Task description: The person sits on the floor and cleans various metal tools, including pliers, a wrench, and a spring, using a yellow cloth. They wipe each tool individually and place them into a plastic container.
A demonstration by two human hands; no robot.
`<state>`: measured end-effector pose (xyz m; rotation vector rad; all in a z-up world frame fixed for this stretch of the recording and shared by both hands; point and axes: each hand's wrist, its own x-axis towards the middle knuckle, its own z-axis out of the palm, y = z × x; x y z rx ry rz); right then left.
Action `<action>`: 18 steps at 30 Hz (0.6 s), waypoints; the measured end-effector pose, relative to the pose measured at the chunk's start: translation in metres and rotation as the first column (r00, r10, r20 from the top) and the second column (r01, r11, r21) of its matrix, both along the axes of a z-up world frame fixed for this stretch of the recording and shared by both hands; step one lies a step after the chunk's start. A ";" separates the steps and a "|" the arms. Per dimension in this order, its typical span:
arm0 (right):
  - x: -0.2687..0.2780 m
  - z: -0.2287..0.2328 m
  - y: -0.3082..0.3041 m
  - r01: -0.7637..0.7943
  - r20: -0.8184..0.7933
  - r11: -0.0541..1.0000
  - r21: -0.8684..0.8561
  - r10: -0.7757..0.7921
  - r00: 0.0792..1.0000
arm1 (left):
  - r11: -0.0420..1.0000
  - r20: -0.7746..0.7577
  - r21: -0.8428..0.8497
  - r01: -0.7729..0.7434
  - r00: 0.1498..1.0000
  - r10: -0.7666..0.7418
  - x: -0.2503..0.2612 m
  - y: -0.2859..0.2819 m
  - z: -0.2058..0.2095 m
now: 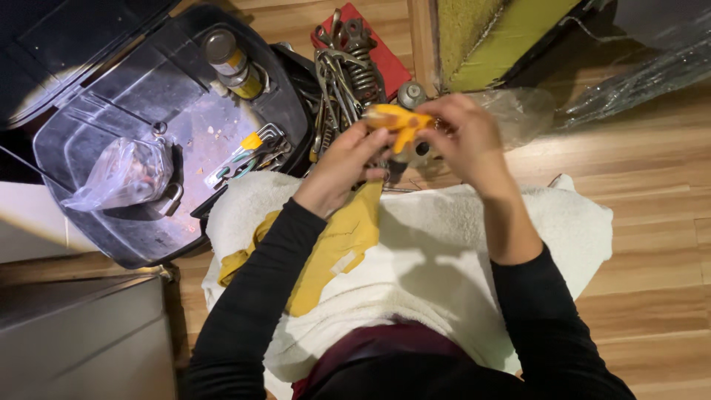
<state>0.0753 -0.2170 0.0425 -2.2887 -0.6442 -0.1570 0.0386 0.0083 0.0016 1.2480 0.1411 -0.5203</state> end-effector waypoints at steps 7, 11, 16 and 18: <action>-0.006 -0.056 -0.005 -0.086 -0.266 0.896 0.436 0.220 0.938 | 0.988 -0.171 -0.130 -0.083 0.984 0.060 -0.022 0.010 -0.008; 0.026 -0.096 -0.034 -0.024 -0.242 0.990 0.136 0.056 0.969 | 0.982 -0.156 -0.114 -0.153 0.979 0.134 -0.023 0.024 -0.013; 0.031 -0.151 -0.031 0.002 -0.564 0.952 -0.307 -0.183 0.805 | 0.963 -0.172 -0.155 -0.221 0.966 0.194 -0.022 0.030 -0.020; 0.030 -0.169 -0.028 -0.006 -0.665 0.964 -0.267 -0.179 0.725 | 0.957 -0.162 -0.185 -0.225 0.967 0.196 -0.022 0.031 -0.023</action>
